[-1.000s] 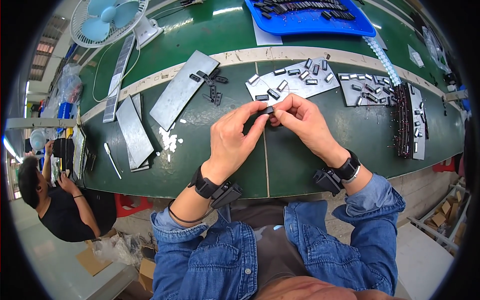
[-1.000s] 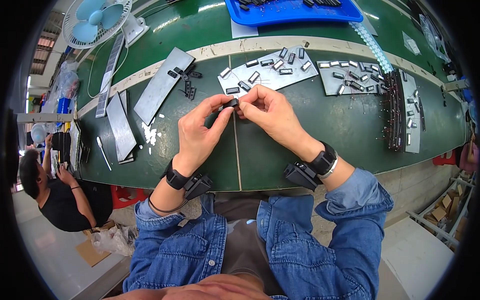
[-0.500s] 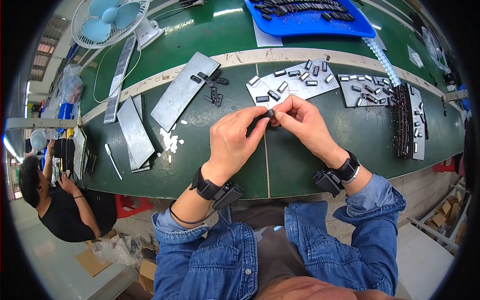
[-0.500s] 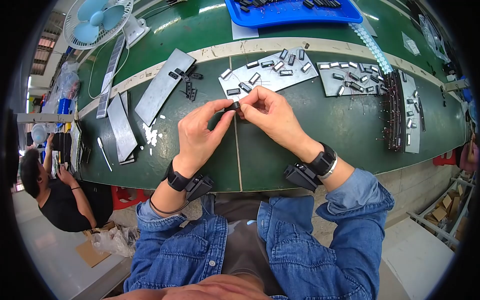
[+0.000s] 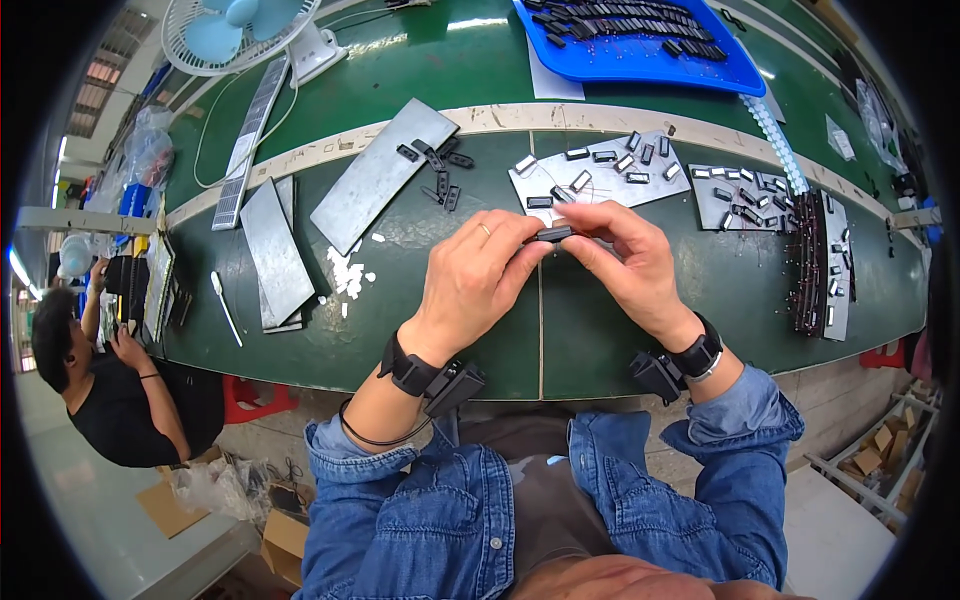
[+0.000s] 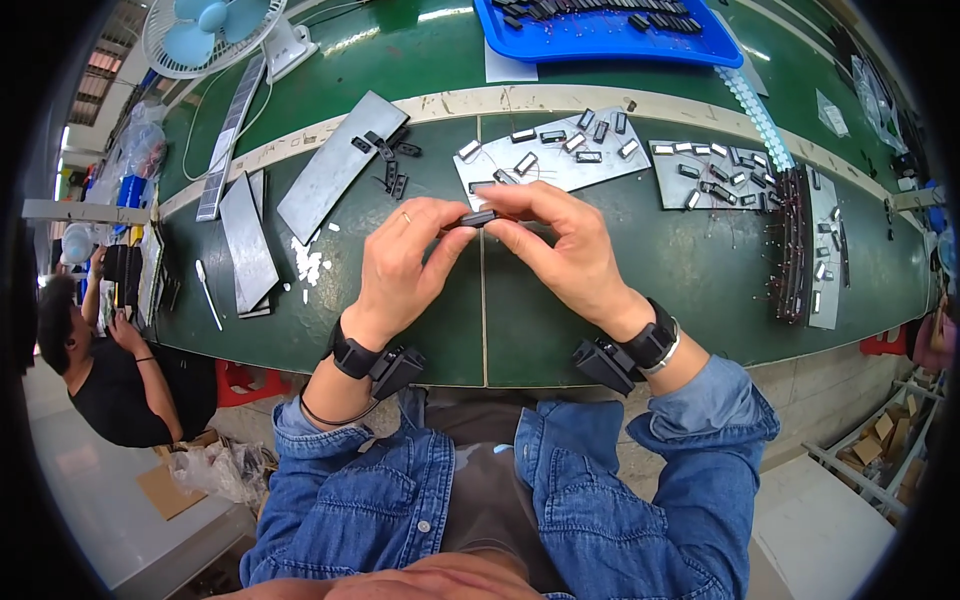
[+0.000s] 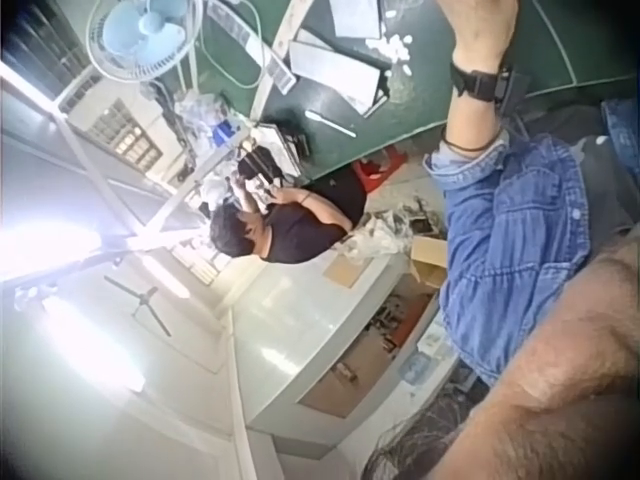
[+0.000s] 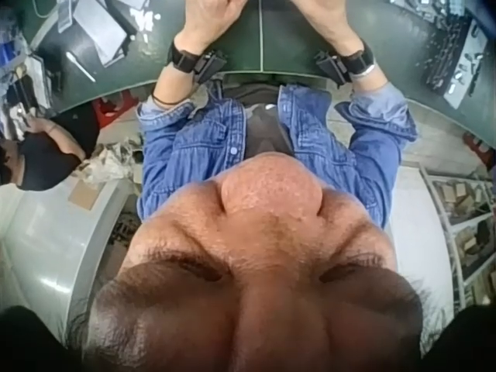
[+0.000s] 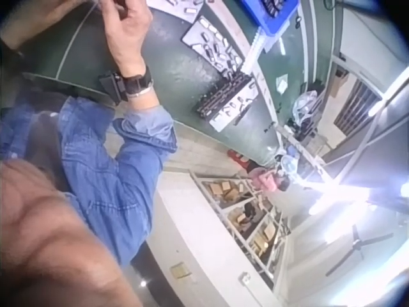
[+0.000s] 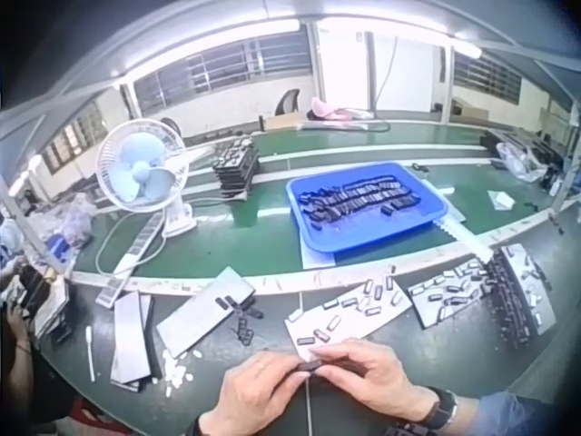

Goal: The person picks up a black plastic component and a small rectangular part, fits them together by hand, and places the assembly onto a metal plate. This process is repeated with additional components, occasionally reaching into a blue tray to retrieve more parts.

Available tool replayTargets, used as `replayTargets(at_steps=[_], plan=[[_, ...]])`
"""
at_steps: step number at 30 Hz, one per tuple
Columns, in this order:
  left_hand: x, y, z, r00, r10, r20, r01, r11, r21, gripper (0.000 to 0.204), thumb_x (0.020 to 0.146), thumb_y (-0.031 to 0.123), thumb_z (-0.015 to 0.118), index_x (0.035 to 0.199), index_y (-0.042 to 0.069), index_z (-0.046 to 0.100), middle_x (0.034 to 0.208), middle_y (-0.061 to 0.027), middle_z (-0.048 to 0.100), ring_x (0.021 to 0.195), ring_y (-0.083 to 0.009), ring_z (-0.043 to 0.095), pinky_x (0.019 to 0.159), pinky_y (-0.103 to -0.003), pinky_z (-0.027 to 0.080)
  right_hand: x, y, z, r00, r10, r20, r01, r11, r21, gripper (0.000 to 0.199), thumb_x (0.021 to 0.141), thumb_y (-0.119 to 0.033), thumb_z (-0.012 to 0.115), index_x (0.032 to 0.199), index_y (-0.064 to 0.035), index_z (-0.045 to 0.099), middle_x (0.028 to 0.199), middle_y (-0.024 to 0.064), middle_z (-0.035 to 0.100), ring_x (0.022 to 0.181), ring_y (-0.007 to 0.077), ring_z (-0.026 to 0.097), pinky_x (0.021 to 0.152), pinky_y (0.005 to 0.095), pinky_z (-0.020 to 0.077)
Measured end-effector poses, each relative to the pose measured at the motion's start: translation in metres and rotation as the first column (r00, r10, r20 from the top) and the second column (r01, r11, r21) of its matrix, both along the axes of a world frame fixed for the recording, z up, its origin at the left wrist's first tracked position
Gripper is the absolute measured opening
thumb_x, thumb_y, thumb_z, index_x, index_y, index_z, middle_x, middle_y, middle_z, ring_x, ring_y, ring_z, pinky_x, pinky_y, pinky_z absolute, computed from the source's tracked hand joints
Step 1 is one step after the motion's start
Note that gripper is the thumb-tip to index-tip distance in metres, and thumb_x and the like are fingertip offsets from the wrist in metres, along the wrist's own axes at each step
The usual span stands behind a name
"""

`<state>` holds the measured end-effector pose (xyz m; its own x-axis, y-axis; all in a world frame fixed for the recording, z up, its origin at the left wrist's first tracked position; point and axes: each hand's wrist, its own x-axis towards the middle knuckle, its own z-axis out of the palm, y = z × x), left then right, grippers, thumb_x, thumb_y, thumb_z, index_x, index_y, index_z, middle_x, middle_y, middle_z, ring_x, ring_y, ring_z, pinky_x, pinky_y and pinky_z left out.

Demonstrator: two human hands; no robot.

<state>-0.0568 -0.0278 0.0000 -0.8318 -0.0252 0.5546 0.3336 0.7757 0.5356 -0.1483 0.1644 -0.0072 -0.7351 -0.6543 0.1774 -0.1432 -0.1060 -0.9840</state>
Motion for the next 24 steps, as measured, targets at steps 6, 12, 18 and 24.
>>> replayTargets(at_steps=[6, 12, 18, 24], plan=[[0.000, 0.000, 0.004, 0.998, -0.034, -0.054, 0.030, 0.997, -0.077, 0.021, 0.083, 0.006, 0.079, 0.102, 0.004, 0.070, 0.091, -0.0089, 0.070, 0.081, -0.0293, 0.067, 0.068, -0.038, 0.054, -0.005, 0.004, 0.007, 0.947, 0.069, -0.315, -0.031, 0.992, 0.126, 0.026, 0.094, 0.002, 0.069, 0.120, 0.0002, 0.068, 0.108, 0.0083, 0.069, 0.100, 0.0165, 0.067, 0.087, 0.0283, 0.0532], [0.001, -0.001, -0.004, 0.994, -0.095, 0.045, 0.100, 0.985, -0.142, 0.020, 0.085, 0.012, 0.078, 0.099, 0.004, 0.066, 0.083, -0.0078, 0.063, 0.081, -0.0273, 0.063, 0.065, -0.039, 0.053, -0.001, 0.006, 0.011, 0.963, 0.116, -0.245, -0.043, 0.958, 0.284, 0.020, 0.093, 0.001, 0.068, 0.112, 0.0004, 0.068, 0.100, 0.0092, 0.068, 0.094, 0.0204, 0.067, 0.082, 0.0307, 0.0531], [0.005, -0.006, -0.003, 0.983, -0.124, 0.136, 0.147, 0.975, -0.169, 0.016, 0.086, 0.014, 0.077, 0.095, 0.006, 0.067, 0.085, -0.0071, 0.062, 0.082, -0.0270, 0.062, 0.066, -0.039, 0.053, 0.001, 0.009, 0.015, 0.911, 0.204, -0.357, -0.064, 0.928, 0.367, 0.013, 0.091, -0.002, 0.069, 0.104, -0.0016, 0.065, 0.094, 0.0110, 0.064, 0.086, 0.0255, 0.064, 0.076, 0.0358, 0.0517], [-0.010, -0.021, 0.004, 0.983, 0.127, 0.132, -0.095, 0.970, -0.224, 0.009, 0.089, 0.016, 0.074, 0.094, 0.008, 0.072, 0.095, -0.0045, 0.065, 0.087, -0.0259, 0.062, 0.072, -0.039, 0.054, 0.003, 0.018, 0.020, 0.811, 0.361, -0.460, -0.090, 0.854, 0.512, 0.016, 0.088, -0.004, 0.072, 0.103, -0.0031, 0.066, 0.096, 0.0107, 0.064, 0.088, 0.0294, 0.063, 0.078, 0.0400, 0.0517]])
